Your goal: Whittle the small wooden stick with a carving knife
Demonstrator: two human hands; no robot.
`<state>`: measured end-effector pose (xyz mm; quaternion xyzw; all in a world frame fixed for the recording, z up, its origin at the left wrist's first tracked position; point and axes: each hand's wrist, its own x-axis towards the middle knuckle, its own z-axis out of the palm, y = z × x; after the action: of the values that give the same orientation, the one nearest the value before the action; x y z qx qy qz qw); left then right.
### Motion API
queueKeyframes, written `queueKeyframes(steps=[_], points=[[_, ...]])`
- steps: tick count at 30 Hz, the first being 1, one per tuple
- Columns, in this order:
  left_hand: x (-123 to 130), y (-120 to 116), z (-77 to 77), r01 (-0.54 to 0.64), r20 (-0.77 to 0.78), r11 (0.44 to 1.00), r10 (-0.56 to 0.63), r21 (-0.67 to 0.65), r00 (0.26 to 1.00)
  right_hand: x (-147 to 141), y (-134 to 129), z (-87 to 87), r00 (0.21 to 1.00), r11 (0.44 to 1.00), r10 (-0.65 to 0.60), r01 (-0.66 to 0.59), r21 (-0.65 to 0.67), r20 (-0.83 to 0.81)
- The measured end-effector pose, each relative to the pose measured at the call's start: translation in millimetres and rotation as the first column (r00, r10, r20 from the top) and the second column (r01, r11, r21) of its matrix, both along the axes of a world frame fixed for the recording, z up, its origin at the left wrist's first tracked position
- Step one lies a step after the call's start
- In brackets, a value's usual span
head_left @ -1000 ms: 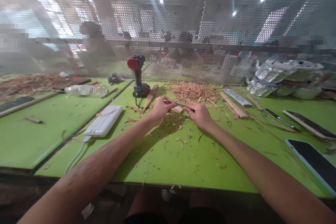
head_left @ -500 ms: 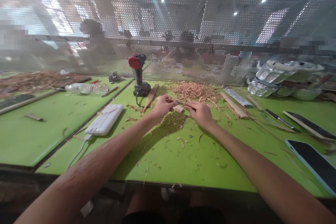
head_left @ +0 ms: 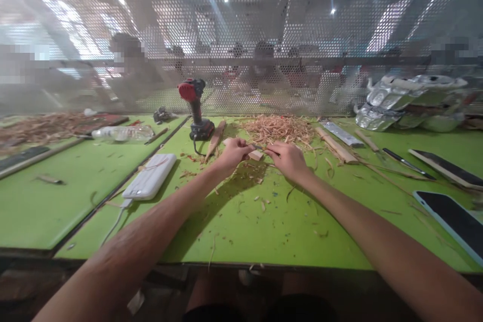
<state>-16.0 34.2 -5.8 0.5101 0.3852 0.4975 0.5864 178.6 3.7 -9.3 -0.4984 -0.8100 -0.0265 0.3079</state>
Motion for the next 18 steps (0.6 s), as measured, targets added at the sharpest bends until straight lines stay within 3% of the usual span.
queueKeyframes(steps=[3,7,9,11,15,18], points=[[1.2,-1.9,0.3,-0.003,0.007,1.0,0.003,-0.025,1.0,-1.3,-2.6,4.0,0.997,0.998,-0.064,0.064,-0.019,0.031],[-0.7,-6.6,2.2,0.026,0.054,0.998,-0.023,-0.053,0.998,16.4,3.6,13.1,0.956,0.955,-0.293,0.294,-0.047,0.024],[-3.3,-6.8,3.5,-0.006,0.074,0.998,0.011,-0.068,0.997,27.8,8.9,16.2,0.936,0.935,-0.352,0.35,-0.056,-0.02],[-5.9,-5.5,3.9,-0.05,0.07,0.994,0.057,-0.096,0.996,32.3,12.0,16.3,0.945,0.948,-0.318,0.316,-0.034,-0.075],[-7.2,-3.3,1.8,-0.092,0.055,0.992,0.096,-0.084,0.994,16.3,6.6,8.6,0.993,0.999,-0.051,0.051,0.002,-0.108],[-4.7,-5.1,0.8,-0.083,0.044,0.995,0.085,-0.047,0.995,1.8,-1.4,3.0,0.995,0.999,0.047,-0.047,0.011,-0.083]])
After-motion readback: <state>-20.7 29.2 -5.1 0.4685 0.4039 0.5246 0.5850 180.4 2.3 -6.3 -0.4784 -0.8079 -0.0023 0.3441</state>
